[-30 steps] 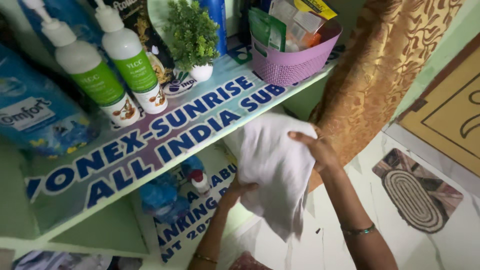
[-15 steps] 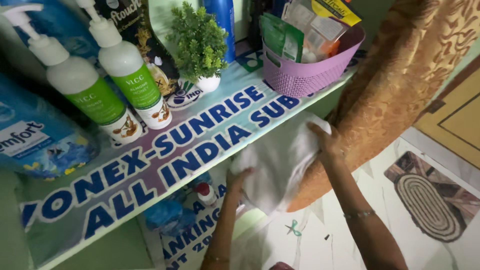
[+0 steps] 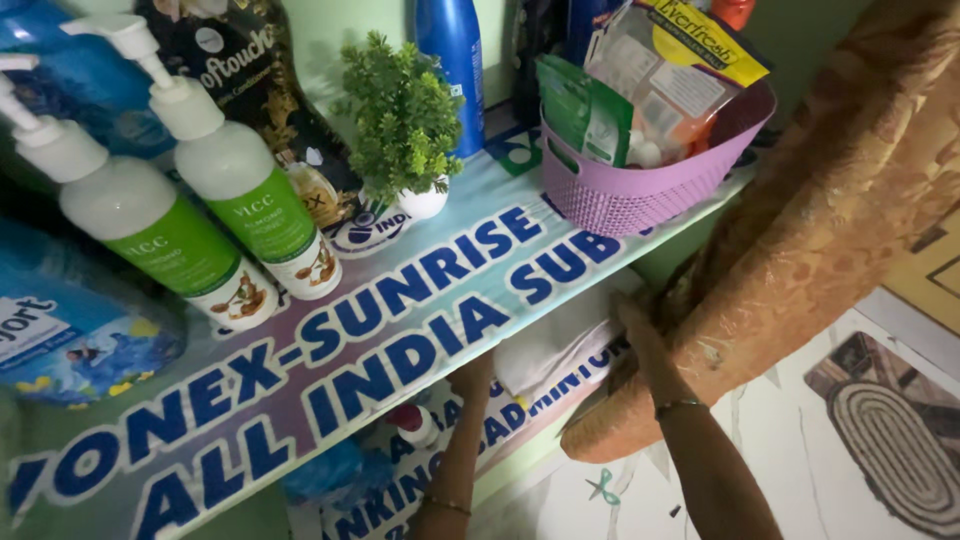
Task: The person picks up various items from a bed, including folded clothes, a small potted plant, and several bottles of toiletries. They walk to a nearby shelf and place each item onto a shelf, repeating this process for multiple objects.
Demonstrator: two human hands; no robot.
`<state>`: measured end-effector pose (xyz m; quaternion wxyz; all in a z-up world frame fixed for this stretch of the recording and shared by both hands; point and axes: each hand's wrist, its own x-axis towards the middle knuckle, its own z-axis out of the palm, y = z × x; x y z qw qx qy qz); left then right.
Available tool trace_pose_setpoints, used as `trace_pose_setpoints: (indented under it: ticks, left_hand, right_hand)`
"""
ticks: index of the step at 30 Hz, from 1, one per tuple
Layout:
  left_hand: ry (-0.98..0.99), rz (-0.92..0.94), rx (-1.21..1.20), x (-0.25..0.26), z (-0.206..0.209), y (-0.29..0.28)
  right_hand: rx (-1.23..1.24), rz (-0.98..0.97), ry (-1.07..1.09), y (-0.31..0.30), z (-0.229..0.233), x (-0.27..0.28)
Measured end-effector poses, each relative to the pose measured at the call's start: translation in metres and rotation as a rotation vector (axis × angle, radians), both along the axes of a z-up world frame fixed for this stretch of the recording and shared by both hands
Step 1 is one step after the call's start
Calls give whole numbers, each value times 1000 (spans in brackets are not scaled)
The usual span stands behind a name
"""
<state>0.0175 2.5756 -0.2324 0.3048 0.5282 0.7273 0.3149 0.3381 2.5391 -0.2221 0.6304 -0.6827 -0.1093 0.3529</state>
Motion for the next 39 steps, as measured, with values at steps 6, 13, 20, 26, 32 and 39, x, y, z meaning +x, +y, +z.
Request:
trace_pose_setpoints:
  ticks: [6,13,20,26,32,39]
  left_hand:
    - [115,-24,93,13,-43,-4]
    - [170,-75,180,-5,-53,-17]
    - [210,-241,371,16,32,-65]
    - [468,-545,646,49,24,-71]
    - [752,-513,959,56,-6,-26]
    - [1198,-767,771,25,4,-55]
  right_hand:
    - [12,-53,-8,2,-1,1]
    - [-38,-46,72,-34,-22,-15]
    - [8,140,157,-33,-32,-33]
    - [0,97,251,-5,-15,-36]
    - [157,133,407,-1,-6,-22]
    - [26,77,414,-11,-15,-20]
